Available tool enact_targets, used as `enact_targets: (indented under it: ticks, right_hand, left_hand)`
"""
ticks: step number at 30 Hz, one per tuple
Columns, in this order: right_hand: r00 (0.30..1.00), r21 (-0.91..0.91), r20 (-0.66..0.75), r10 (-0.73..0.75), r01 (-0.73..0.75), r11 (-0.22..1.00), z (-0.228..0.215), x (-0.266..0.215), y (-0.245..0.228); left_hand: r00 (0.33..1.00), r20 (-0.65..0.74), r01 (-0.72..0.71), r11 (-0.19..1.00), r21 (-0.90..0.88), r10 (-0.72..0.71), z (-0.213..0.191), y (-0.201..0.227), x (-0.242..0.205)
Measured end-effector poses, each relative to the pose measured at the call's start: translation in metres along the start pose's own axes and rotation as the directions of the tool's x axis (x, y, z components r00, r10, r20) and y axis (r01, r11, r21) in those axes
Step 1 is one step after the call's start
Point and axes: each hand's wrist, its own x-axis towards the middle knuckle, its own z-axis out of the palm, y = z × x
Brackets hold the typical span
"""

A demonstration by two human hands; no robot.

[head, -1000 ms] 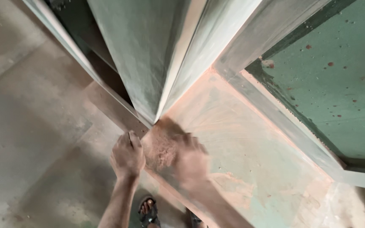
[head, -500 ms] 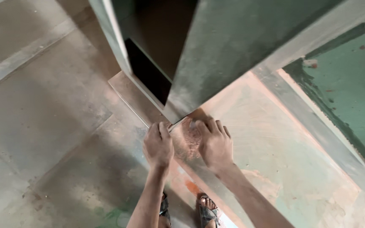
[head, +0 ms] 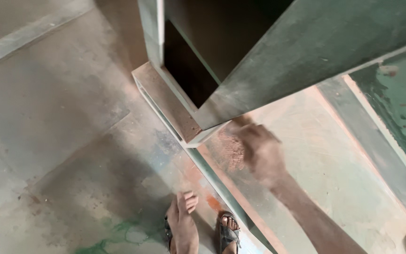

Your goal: The person sands the edges and flat surfaces of a wooden structure using a sanding block. They move along the structure, focusing on corners and seams to smooth the wood.

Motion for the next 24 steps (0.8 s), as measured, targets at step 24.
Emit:
enact_targets:
  ticks: [24]
  right_hand:
    - [0.885, -0.335, -0.042, 0.464, -0.45, 0.828, -0.041, -0.092, 0.015]
  left_hand:
    - [0.99, 0.008, -0.144, 0.987, 0.075, 0.143, 0.019, 0.06, -0.019]
